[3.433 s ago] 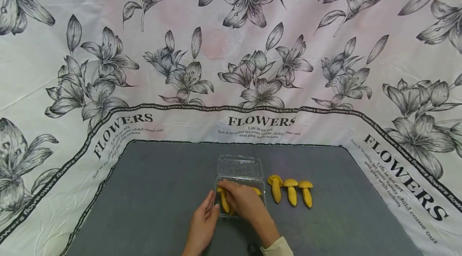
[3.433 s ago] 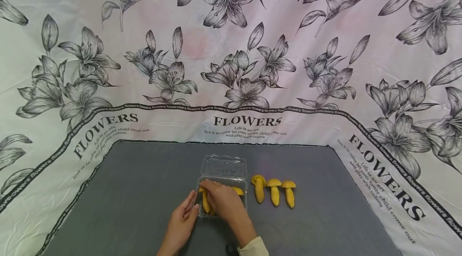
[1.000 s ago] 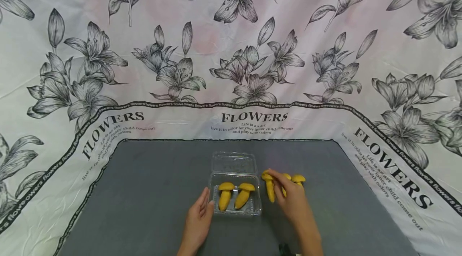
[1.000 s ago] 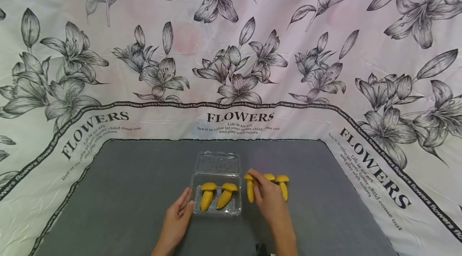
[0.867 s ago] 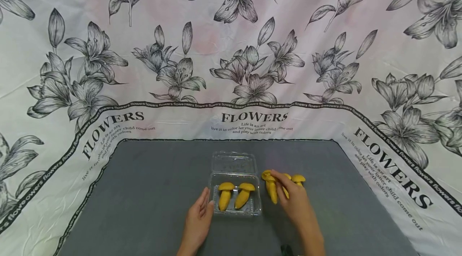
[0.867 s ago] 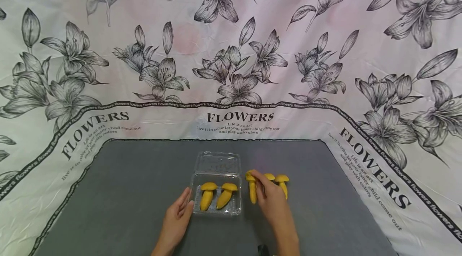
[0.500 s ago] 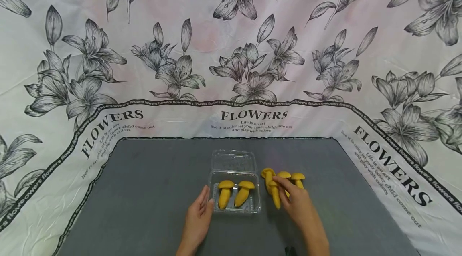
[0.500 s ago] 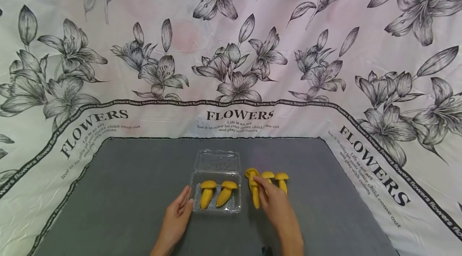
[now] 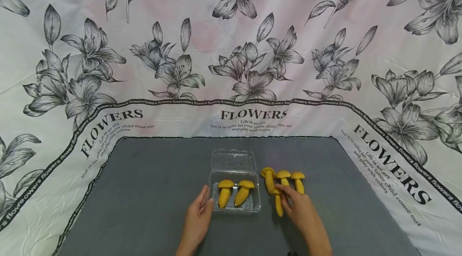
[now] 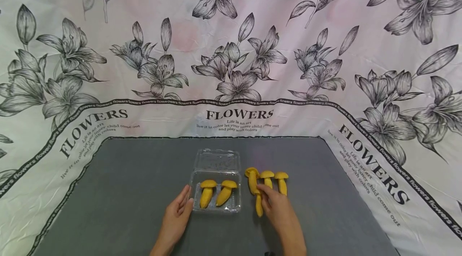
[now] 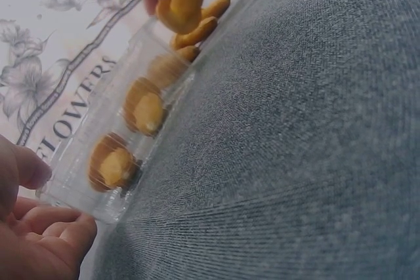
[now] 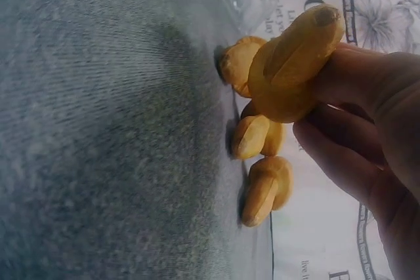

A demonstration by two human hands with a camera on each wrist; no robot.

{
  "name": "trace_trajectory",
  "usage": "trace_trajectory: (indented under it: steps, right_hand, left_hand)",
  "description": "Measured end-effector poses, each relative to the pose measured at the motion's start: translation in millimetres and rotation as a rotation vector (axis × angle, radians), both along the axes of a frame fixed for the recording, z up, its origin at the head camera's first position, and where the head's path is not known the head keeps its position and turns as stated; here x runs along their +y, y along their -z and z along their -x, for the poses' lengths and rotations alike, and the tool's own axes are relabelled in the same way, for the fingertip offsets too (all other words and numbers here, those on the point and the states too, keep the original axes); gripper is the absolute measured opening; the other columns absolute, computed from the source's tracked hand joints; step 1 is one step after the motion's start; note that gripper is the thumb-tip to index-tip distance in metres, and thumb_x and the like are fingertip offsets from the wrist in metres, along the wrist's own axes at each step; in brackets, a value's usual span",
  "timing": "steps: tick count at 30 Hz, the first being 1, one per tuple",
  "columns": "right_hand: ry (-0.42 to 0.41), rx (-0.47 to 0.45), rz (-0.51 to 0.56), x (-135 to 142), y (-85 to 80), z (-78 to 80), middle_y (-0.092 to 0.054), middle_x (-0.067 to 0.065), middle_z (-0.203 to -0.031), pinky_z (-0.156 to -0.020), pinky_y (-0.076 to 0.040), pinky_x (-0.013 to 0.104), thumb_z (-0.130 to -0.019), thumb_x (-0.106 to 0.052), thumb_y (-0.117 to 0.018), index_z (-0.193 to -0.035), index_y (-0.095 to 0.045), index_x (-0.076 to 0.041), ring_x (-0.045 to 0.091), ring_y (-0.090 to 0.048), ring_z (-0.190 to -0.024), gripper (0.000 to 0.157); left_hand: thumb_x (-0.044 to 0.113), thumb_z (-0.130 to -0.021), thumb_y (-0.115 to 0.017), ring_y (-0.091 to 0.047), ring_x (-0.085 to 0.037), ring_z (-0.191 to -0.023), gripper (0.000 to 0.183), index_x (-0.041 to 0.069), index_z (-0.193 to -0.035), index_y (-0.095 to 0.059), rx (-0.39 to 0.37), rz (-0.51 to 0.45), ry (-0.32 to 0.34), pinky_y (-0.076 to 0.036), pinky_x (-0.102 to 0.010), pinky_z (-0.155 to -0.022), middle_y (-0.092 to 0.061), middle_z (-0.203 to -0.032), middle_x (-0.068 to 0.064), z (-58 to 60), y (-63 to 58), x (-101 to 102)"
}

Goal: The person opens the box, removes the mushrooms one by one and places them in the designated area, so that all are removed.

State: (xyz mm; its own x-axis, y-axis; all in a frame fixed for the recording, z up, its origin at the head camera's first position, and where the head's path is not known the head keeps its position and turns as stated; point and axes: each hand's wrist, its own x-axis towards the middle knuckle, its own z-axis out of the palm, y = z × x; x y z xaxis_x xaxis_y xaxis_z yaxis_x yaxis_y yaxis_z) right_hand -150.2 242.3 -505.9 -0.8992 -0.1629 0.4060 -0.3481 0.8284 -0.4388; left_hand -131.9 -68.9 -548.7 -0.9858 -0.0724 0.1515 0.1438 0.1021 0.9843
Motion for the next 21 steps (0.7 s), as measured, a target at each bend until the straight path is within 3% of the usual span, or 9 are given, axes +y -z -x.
trace_trajectory:
  steps: [8,14,21]
  right_hand:
    - [0.008,0.022,-0.025,0.7,9.2,1.1,-0.079,0.003,-0.095,-0.053,-0.037,0.022,-0.089,0.005,-0.08,-0.119,-0.079,-0.011,-0.002,-0.037,-0.056,0.034]
    - [-0.028,0.119,-0.026,-0.2,15.2,1.0,-0.079,0.004,-0.094,-0.051,-0.036,0.02,-0.082,0.011,-0.082,-0.114,-0.08,-0.01,-0.003,-0.032,-0.055,0.038]
    - [-0.022,0.088,-0.044,-2.3,18.1,1.1,-0.08,0.005,-0.099,-0.053,-0.041,0.024,-0.084,0.01,-0.082,-0.116,-0.079,-0.01,0.0,-0.042,-0.058,0.038]
  left_hand:
    - [0.007,-0.108,-0.062,-0.047,-0.041,-0.145,0.054,-0.011,-0.155,-0.043,0.01,0.004,-0.001,-0.048,-0.046,-0.112,-0.048,-0.157,-0.028,1.0,0.6,-0.1]
    - [0.008,-0.108,-0.062,-0.046,-0.04,-0.146,0.055,-0.01,-0.156,-0.043,-0.006,0.008,0.005,-0.047,-0.048,-0.112,-0.047,-0.158,-0.027,-0.2,0.4,-0.4]
    - [0.008,-0.108,-0.062,-0.046,-0.04,-0.146,0.055,-0.009,-0.156,-0.043,-0.004,0.005,0.004,-0.047,-0.046,-0.113,-0.047,-0.158,-0.027,1.2,0.7,-0.1]
